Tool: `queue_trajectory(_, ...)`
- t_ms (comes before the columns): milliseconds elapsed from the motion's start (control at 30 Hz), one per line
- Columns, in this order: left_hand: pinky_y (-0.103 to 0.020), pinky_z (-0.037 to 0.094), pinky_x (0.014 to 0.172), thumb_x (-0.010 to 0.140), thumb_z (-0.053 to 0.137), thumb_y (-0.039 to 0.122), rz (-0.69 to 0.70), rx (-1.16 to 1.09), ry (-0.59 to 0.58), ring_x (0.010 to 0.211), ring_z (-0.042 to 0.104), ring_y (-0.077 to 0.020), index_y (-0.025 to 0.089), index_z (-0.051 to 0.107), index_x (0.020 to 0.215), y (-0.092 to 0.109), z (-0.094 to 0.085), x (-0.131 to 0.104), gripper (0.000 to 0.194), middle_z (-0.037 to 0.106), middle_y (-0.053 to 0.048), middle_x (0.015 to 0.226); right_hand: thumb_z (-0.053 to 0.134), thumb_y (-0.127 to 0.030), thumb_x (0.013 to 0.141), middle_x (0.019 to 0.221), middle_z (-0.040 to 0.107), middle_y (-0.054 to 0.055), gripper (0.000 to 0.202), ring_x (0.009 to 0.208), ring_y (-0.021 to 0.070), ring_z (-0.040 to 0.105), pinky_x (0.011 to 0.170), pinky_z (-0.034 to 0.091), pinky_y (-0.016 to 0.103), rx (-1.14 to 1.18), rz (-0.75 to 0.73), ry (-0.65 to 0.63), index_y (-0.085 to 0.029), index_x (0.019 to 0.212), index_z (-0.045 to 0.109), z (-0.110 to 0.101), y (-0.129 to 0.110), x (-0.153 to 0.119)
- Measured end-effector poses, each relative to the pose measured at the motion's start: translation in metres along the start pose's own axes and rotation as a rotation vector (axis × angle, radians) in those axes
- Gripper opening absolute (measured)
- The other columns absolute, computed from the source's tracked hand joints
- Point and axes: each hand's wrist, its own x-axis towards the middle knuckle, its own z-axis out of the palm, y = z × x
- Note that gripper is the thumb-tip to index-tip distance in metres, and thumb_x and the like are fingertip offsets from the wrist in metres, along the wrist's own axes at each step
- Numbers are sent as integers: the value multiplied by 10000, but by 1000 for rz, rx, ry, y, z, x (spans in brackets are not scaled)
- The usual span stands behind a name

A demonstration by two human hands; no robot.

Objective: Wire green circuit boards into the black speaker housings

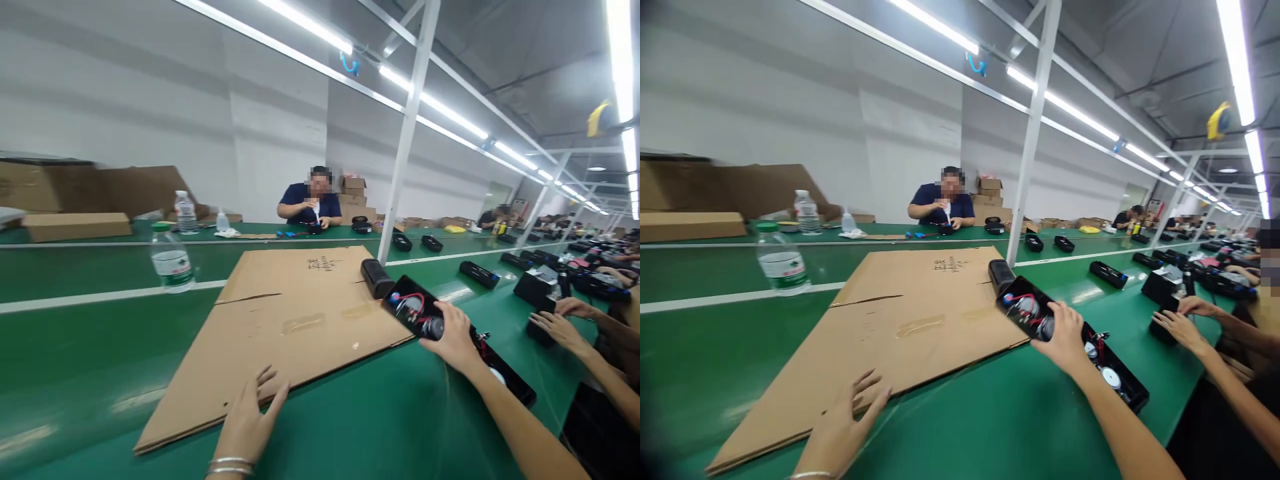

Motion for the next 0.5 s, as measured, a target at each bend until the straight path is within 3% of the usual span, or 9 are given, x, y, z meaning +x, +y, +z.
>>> queue_trajectory(67,-485,380,930,707,357,529,125,231,-45,1125,470,-348,74,472,1098,-19,12,1,610,560,-214,1144,620,-439,600,1189,442,105,673,1089,288,387,886,252,384,-191,166,-29,-193,1175,374,-9,42,15)
queue_trajectory(133,-498,347,953,709,356,492,202,393,-94,1176,406,-365,51,495,1108,-30,19,0,610,547,-221,1166,623,-431,602,1179,453,108,650,1076,294,396,876,242,385,-279,265,-59,-192,1159,388,-19,83,25)
queue_trajectory(267,-499,376,920,722,329,417,258,516,-119,1120,469,-349,77,560,1059,-33,22,-3,531,576,-199,1145,654,-392,572,1119,498,155,612,1036,356,430,817,262,442,-367,451,-147,-168,1098,435,-26,146,26)
queue_trajectory(367,-492,389,902,722,317,387,286,541,-94,1114,474,-346,80,585,1037,-29,21,-6,515,578,-194,1147,682,-384,544,1027,557,151,574,970,353,496,749,315,426,-378,553,-242,-168,1035,476,-16,175,10)
queue_trajectory(500,-489,387,894,726,313,370,316,607,-92,1102,482,-349,84,600,1039,-28,22,-8,512,586,-190,1133,679,-405,560,905,601,118,481,849,305,570,671,368,387,-369,625,-299,-178,952,520,-2,188,-11)
